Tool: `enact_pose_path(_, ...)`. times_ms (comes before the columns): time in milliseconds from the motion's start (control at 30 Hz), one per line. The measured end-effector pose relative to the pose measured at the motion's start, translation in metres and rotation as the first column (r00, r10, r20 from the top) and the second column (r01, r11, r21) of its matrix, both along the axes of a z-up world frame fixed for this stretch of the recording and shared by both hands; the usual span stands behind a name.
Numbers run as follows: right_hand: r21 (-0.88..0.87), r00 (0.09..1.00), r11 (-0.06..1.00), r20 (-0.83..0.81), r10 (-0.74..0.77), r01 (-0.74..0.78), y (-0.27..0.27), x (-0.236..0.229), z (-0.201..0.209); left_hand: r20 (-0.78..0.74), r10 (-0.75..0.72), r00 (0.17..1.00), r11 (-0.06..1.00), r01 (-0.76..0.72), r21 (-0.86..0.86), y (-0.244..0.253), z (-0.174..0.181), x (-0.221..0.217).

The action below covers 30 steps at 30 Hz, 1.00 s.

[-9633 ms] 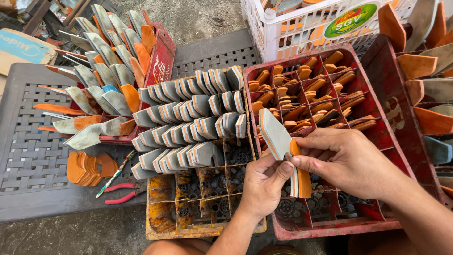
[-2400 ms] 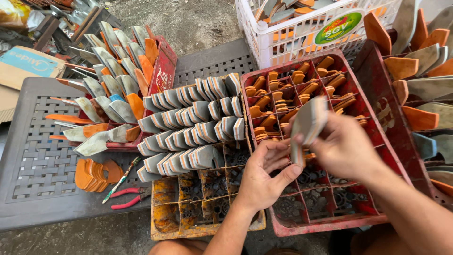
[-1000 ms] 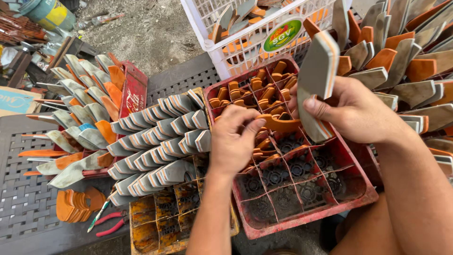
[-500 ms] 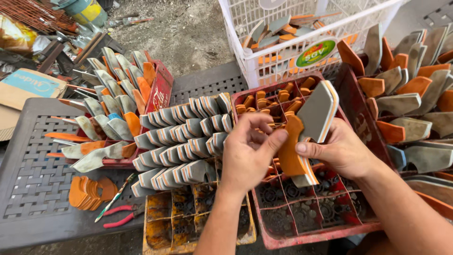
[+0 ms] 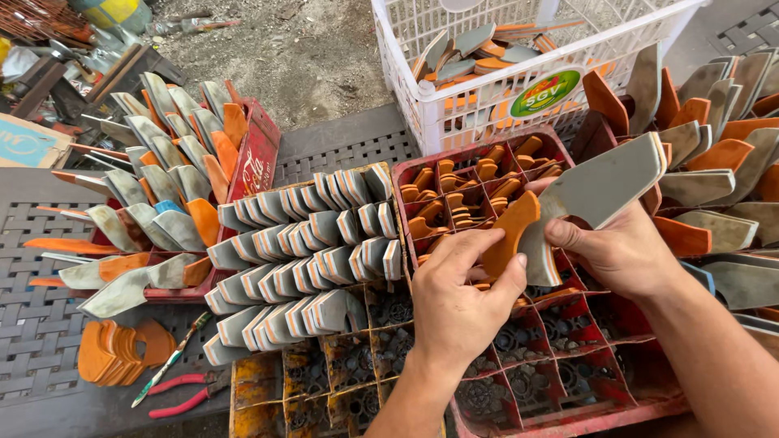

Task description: The person repeatedly picks up a metal blade and an orange handle from trays, aligns them, and presses them together to form a complete knife. The assembled knives are placed back into a compartmentalized tray. This process is repeated multiple times throughout the clip.

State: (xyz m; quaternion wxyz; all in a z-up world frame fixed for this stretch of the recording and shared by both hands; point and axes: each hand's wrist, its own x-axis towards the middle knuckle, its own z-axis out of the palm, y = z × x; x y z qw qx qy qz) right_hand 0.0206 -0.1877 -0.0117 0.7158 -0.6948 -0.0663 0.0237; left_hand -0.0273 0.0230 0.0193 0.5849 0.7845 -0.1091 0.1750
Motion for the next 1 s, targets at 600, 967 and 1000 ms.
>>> enact_pose_path(600,0.001,0.987,0.998,0.145,0.064,-0.065,0.011,-0.001,0.006,-0.119,-0.083,0.989,0.987,0.065,-0.144,-0.014,0.000,-0.003)
enact_pose_path(967,-0.033,0.999,0.999,0.039,-0.001,0.002,0.013,-0.002,0.005,-0.175,-0.107,0.979,0.979,0.074,-0.189,-0.016,-0.004,-0.002)
enact_pose_path(1000,-0.036,0.999,0.999,0.041,0.002,-0.001,0.013,-0.002,0.006,-0.179,-0.107,0.978,0.980,0.073,-0.187,-0.017,-0.005,-0.002)
